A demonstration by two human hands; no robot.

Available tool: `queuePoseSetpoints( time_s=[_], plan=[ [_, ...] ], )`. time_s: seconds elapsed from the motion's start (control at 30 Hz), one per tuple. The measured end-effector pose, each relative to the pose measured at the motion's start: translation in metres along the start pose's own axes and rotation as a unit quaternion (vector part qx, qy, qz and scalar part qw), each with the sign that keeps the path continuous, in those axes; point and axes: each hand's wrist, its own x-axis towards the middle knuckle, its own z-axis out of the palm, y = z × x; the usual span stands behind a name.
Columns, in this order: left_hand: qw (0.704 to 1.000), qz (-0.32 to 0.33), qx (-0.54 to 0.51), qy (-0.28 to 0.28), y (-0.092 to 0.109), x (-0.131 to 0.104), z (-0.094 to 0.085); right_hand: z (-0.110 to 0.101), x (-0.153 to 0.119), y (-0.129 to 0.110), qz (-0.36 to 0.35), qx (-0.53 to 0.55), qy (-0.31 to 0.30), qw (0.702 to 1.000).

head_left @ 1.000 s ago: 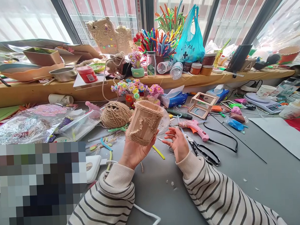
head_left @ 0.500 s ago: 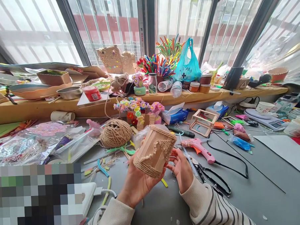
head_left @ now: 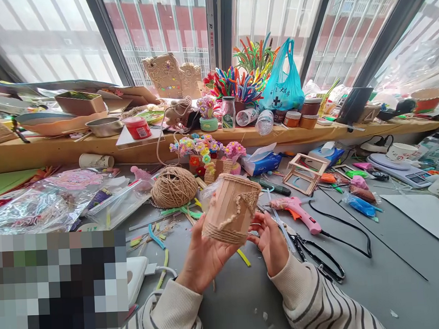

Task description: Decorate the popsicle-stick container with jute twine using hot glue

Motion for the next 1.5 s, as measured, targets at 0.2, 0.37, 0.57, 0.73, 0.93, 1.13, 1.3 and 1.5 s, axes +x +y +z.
queuePoseSetpoints(
  time_s=[0.2,0.37,0.57,0.73,0.93,1.13,1.3,1.5],
  plan=[
    [0.939,0.216,0.203,0.172,-0.007,0.002,0.004,-0.002,0.002,-0.001,-0.040,-0.061,-0.006,0.997],
    [0.771,0.393,0.442,0.237,-0.015,0.002,-0.006,-0.002,0.006,-0.030,-0.194,-0.170,0.012,0.966],
    [0.562,0.512,0.627,0.169,-0.020,-0.001,-0.003,0.015,-0.002,-0.079,-0.321,-0.321,-0.040,0.890],
    [0.487,0.552,0.656,0.167,-0.018,-0.003,0.003,0.028,0.002,-0.092,-0.332,-0.396,-0.077,0.853],
    [0.476,0.562,0.654,0.172,-0.018,-0.003,0.002,0.041,0.009,-0.088,-0.295,-0.403,-0.114,0.859],
    [0.509,0.527,0.666,0.137,-0.020,-0.001,0.000,0.044,0.017,-0.086,-0.306,-0.447,-0.126,0.831],
    [0.598,0.450,0.654,0.109,-0.017,-0.001,-0.004,0.033,0.026,-0.098,-0.301,-0.547,-0.174,0.762],
    [0.620,0.359,0.670,0.195,-0.011,0.008,-0.014,0.027,0.025,-0.110,-0.263,-0.683,-0.212,0.648]
  ],
)
